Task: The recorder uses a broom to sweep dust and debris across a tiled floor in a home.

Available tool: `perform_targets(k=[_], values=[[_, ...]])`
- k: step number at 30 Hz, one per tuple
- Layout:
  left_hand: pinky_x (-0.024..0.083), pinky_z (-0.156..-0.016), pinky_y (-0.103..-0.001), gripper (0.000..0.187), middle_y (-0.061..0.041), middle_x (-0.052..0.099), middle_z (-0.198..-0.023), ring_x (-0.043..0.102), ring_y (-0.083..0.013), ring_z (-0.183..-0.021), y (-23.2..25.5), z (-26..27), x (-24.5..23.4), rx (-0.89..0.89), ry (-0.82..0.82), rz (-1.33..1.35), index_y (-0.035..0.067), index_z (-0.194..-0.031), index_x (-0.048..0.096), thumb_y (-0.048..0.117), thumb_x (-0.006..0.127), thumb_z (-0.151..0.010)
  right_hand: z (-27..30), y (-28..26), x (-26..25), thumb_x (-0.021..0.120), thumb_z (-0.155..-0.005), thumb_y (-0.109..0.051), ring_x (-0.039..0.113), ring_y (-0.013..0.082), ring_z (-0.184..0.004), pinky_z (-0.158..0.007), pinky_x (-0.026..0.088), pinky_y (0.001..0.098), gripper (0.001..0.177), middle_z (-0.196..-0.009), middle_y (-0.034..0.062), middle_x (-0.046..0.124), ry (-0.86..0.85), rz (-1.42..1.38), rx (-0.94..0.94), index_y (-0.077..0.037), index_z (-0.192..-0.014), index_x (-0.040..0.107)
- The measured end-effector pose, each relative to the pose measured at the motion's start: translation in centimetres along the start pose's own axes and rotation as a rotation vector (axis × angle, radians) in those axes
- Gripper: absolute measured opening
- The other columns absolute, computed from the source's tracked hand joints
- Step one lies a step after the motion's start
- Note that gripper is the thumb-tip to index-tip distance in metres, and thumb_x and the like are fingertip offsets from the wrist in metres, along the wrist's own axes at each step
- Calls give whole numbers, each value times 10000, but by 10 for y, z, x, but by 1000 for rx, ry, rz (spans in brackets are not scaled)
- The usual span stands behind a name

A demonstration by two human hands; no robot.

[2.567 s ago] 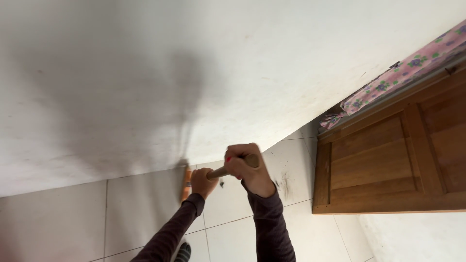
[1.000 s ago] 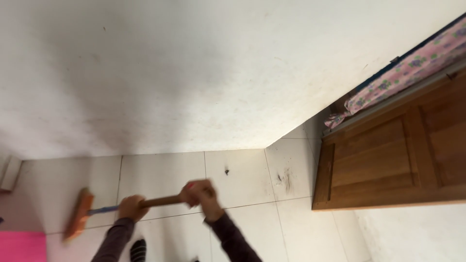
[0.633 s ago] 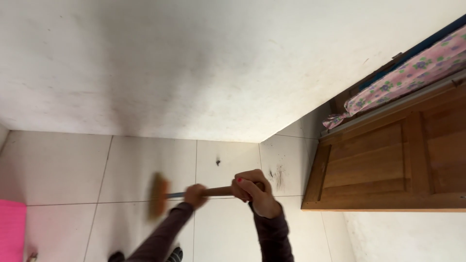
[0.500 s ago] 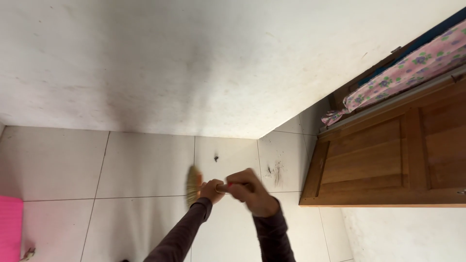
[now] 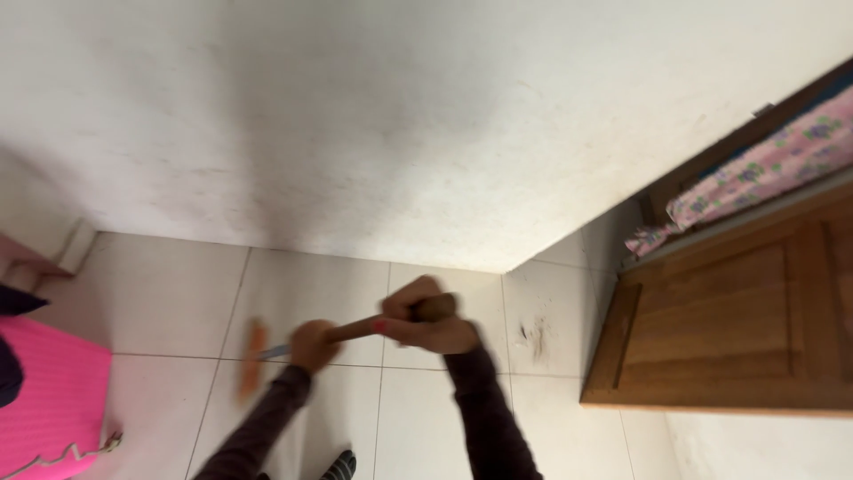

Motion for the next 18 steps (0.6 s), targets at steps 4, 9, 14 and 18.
perform_targets(k=[4, 9, 14, 18], values=[[561, -676, -452, 150, -81, 708, -675, 702, -299, -661, -149, 32, -28, -246, -144, -232, 160, -660, 710, 261, 659, -759, -14, 99, 64, 648, -1026, -101, 508, 81, -567, -491, 402, 251, 187, -682, 16, 603, 33, -47, 73, -21, -864, 695], [602, -833, -434, 176, -79, 787, -840, 764, -284, -840, -207, 54, -12, -422, -423, -357, 194, -771, 795, 314, 669, -799, 12, 148, 113, 646, -1077, -93, 456, 59, -584, -560, 389, 260, 307, -662, 14, 560, 48, -44, 177, -17, -785, 593], [600, -854, -453, 191, -75, 785, -907, 748, -309, -908, -105, 34, 67, -371, -464, -216, 234, -822, 805, 367, 669, -803, 51, 96, 39, 671, -960, -62, 516, 78, -611, -566, 429, 283, 149, -668, 28, 607, 208, -71, 359, 0, -827, 696], [573, -739, -436, 168, -78, 745, -777, 714, -296, -752, 36, 12, 108, -203, -465, 107, 153, -747, 754, 285, 680, -821, 85, 45, -21, 686, -969, -34, 410, 56, -522, -497, 332, 238, 320, -566, 21, 492, 88, 115, 372, -6, -666, 586]])
Point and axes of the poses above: each hand's wrist, its own z-axis away from the middle knuckle, its own x-axis out of the palm, y = z × x, the point moved 3 cm from there along -z, towards the middle knuckle
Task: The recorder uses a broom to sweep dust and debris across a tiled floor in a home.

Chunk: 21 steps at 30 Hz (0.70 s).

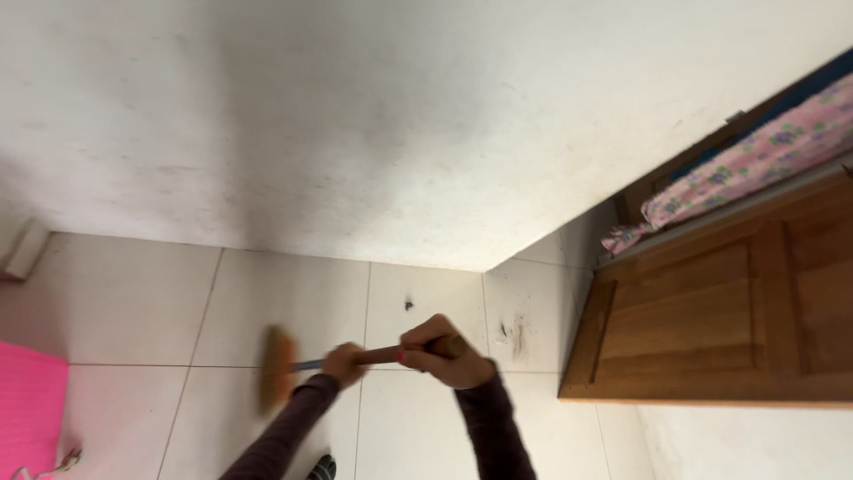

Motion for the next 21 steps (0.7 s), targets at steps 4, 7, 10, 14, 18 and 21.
perform_targets(k=[4, 7, 10, 14, 18, 21], values=[[526, -590, -406, 243, -102, 691, -641, 647, -272, -592, 57, -18, 60, 125, -238, 338, 94, -669, 669, 247, 656, -858, 0, -48, 9, 690, -879, -91, 581, 87, -583, -505, 462, 221, 168, -704, 59, 583, 109, 57, -251, 32, -939, 594], [511, -580, -408, 238, -101, 671, -617, 627, -275, -569, 79, -14, 63, 199, -186, 288, 100, -641, 650, 231, 652, -839, -21, -36, 35, 692, -916, -72, 522, 117, -488, -474, 416, 232, 66, -636, 34, 631, -119, 165, -110, -12, -905, 718], [489, -566, -411, 236, -98, 640, -580, 598, -278, -535, 93, -3, 36, 279, -63, 207, 107, -597, 621, 207, 647, -809, -22, -47, 48, 755, -836, -61, 609, 185, -620, -603, 490, 292, 95, -708, 58, 655, 13, 450, -509, -61, -846, 660], [459, -546, -415, 245, -95, 598, -530, 558, -283, -490, 112, 13, -17, 382, 115, 92, 117, -539, 582, 174, 640, -770, -25, -71, 23, 667, -968, -79, 583, 109, -510, -475, 470, 235, 134, -685, 30, 660, -291, 134, -226, -59, -835, 666], [430, -527, -419, 265, -93, 557, -481, 519, -288, -445, 92, 8, -49, 476, 323, -22, 126, -481, 543, 142, 634, -730, -2, -91, -16, 658, -1013, -84, 461, 91, -452, -442, 362, 229, 185, -575, 28, 556, -16, 70, -308, -40, -833, 653], [435, -509, -440, 279, -107, 571, -491, 536, -300, -448, 22, 3, -64, 366, 334, -161, 115, -480, 554, 182, 653, -733, -7, -51, -14, 624, -1034, -58, 518, 79, -517, -473, 398, 225, 227, -635, 38, 595, 179, -149, -214, -43, -809, 652]])
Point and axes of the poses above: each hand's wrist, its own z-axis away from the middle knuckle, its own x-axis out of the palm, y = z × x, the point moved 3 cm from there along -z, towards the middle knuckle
